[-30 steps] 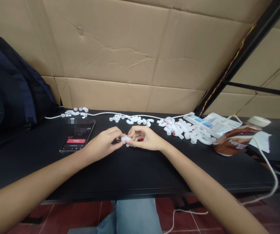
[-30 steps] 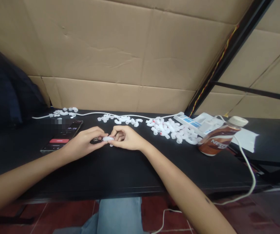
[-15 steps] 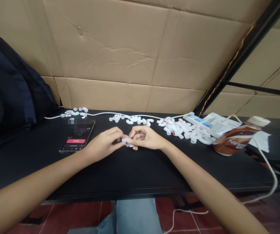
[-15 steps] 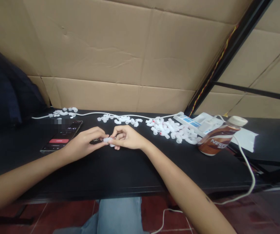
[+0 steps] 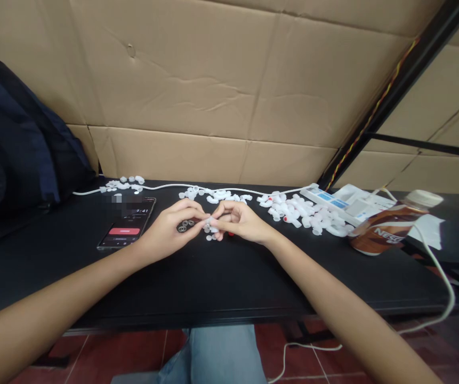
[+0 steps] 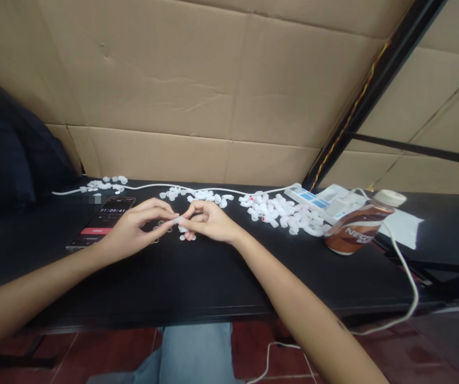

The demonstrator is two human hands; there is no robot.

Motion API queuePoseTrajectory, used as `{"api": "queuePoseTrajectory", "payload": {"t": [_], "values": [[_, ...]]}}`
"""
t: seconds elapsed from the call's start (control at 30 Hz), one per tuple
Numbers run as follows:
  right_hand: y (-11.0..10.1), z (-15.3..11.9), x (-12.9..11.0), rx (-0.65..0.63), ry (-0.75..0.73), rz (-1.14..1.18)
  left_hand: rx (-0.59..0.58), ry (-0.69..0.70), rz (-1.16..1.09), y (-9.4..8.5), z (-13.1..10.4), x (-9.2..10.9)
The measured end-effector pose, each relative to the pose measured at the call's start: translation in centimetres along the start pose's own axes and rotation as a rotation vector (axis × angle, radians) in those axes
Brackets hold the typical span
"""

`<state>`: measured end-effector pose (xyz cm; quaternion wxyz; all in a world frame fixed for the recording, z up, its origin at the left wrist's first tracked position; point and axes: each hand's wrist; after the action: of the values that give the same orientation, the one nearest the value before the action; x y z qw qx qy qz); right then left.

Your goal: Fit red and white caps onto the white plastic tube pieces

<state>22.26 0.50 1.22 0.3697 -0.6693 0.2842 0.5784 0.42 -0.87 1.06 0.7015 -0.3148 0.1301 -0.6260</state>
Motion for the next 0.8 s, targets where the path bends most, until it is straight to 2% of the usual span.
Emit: {"api": "queuePoseTrajectory", "payload": {"t": [0.37, 0.47, 0.6, 0.7, 0.8], "values": [[-0.3, 0.2, 0.2, -0.005, 0.023, -0.019, -0.013, 0.047, -0.087, -0.1, 0.2, 0.7], [-0.4, 0.2, 0.2, -0.010, 0.019, -0.014, -0.003, 0.041, -0.047, -0.2, 0.4, 0.9], [-0.2, 0.1, 0.1, -0.011, -0.013, 0.008, -0.040, -0.102, 0.061, -0.3, 0.3, 0.6], [-0.1, 0.1, 0.1, -0.012, -0.021, 0.016, -0.182, -0.229, 0.103, -0.2, 0.0, 0.0], [-0.1, 0.1, 0.2, -0.017, -0.019, 0.018, -0.237, -0.240, 0.075, -0.1, -0.1, -0.4]]}}
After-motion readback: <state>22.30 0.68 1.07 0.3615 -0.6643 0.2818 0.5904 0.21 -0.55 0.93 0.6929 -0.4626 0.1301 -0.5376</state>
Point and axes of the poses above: each hand's wrist, its own z-axis towards the middle knuckle, its own y-axis out of the palm, x = y × z, and after that the axes turned 14 degrees about y, right-handed
